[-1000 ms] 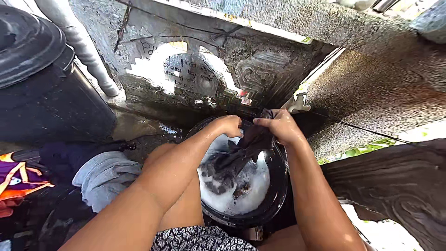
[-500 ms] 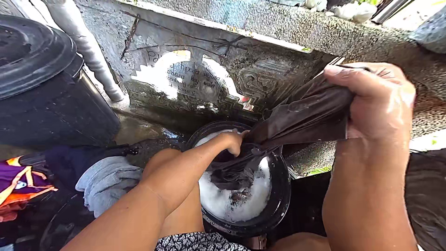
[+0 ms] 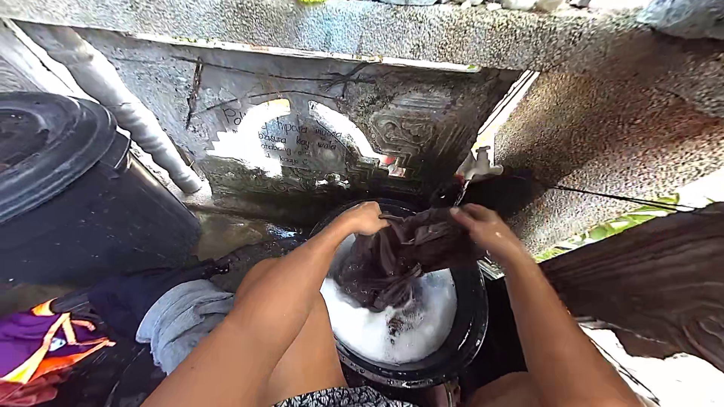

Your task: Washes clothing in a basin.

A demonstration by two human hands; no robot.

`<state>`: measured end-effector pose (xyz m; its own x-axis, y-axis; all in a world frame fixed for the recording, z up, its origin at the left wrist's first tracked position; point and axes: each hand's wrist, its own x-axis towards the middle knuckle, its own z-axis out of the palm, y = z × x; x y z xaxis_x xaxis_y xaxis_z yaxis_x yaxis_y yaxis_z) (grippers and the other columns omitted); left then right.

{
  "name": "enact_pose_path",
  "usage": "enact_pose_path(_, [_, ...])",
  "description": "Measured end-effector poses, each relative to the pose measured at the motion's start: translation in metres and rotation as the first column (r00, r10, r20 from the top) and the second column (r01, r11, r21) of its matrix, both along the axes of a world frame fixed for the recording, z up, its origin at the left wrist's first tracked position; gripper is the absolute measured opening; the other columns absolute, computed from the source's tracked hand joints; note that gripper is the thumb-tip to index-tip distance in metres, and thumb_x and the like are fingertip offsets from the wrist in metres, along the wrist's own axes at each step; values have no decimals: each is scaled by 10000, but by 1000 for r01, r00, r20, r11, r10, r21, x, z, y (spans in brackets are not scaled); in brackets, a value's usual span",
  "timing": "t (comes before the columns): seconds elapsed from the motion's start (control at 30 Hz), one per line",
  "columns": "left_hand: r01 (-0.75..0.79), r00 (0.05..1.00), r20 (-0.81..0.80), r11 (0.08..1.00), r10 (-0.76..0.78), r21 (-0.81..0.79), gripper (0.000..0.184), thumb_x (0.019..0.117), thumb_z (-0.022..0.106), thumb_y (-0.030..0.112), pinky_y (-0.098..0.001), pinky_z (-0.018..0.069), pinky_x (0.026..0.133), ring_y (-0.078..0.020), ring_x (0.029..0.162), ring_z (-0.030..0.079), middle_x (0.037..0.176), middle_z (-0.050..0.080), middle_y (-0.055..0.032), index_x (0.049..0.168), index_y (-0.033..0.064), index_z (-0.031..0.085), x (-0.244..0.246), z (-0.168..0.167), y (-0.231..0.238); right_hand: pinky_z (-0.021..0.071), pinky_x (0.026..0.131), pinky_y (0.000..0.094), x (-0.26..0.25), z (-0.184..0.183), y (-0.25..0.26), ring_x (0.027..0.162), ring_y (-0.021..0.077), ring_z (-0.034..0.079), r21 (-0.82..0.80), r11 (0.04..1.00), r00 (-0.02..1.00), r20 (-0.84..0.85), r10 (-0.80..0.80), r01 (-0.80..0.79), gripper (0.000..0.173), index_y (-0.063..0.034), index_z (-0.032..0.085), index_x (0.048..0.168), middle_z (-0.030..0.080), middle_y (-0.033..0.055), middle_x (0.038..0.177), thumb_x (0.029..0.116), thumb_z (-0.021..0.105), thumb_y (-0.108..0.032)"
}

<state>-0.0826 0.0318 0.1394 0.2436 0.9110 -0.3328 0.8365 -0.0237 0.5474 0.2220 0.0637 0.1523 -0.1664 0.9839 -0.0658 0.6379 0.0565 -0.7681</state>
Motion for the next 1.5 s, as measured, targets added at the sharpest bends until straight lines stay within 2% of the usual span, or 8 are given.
enact_pose_path(0.13, [-443, 831, 252, 864, 496, -240, 371, 976, 644, 350, -532, 573, 731, -319, 833, 680, 979, 682, -212, 1018, -17, 681, 15, 0, 0, 482, 932, 749, -39, -33, -31, 1155, 522, 610, -203, 964, 791, 555, 258, -171, 542, -66, 689, 1234, 648, 295, 1226, 847, 806, -428])
enact_pose_path(0.3, [-494, 248, 642, 665, 725, -560, 312, 997, 580, 218, -476, 591, 765, -275, 906, 686, 1060, 677, -170, 1240, 23, 598, 25, 22, -19, 457, 1103, 592, -114, -113, -110, 1272, 366, 597, -375, 854, 844, 258, 470, -361, 1014, -32, 495, 1471, 622, 221, 1356, 743, 817, -660])
enact_pose_path(0.43, [-488, -2, 787, 687, 617, -539, 199, 1018, 519, 201, -395, 580, 762, -198, 841, 665, 958, 663, -93, 1135, 56, 588, -14, 68, -33, 532, 1014, 535, -114, -140, -97, 1094, 298, 689, -261, 924, 959, -28, 283, -280, 558, -28, 692, 1212, 721, 179, 1135, 927, 721, -507])
enact_pose_path(0.7, [-778, 474, 494, 609, 729, -152, 121, 914, 688, 100, -267, 551, 508, -117, 518, 628, 708, 663, -64, 972, 16, 624, -77, 46, -27, 589, 659, 393, -18, 2, -26, 669, 145, 677, 133, 973, 943, -251, 218, -190, 137, -52, 769, 834, 735, 59, 757, 874, 825, -170])
enact_pose_path(0.83, [-617, 786, 40, 779, 617, 109, 148, 841, 692, 135, -560, 574, 663, -329, 727, 701, 787, 694, -183, 790, 7, 637, -58, 25, -12, 581, 641, 365, 6, 13, -3, 674, 151, 669, 25, 917, 899, -188, 395, -398, 109, -73, 756, 867, 722, 48, 769, 863, 816, -164])
enact_pose_path(1.0, [-418, 851, -263, 889, 455, 184, 578, 751, 836, 150, -724, 513, 917, -518, 1296, 512, 1407, 534, -280, 1295, 81, 654, -24, -43, 0, 568, 887, 535, -7, -100, 22, 927, 296, 703, -368, 787, 805, 147, 575, -495, 279, -31, 716, 1089, 726, 162, 991, 871, 820, -170])
enact_pose_path(1.3, [-179, 917, -392, 955, 75, -236, 768, 715, 873, 513, -821, 393, 973, -519, 1510, 212, 1667, 269, -152, 1397, 329, 572, 18, -234, -9, 461, 986, 737, -61, -284, -30, 1387, 510, 439, -583, 812, 784, 517, 343, 29, 785, -176, 552, 1460, 504, 271, 1477, 743, 802, -376])
enact_pose_path(1.5, [-171, 950, -307, 920, 59, -352, 638, 783, 781, 186, -730, 459, 987, -500, 1427, 370, 1594, 384, -197, 1396, 202, 606, 52, -291, -11, 293, 1224, 560, -50, -306, -46, 1492, 427, 366, -694, 718, 844, 351, 406, -57, 479, 102, 386, 1521, 388, 310, 1580, 1117, 372, -156])
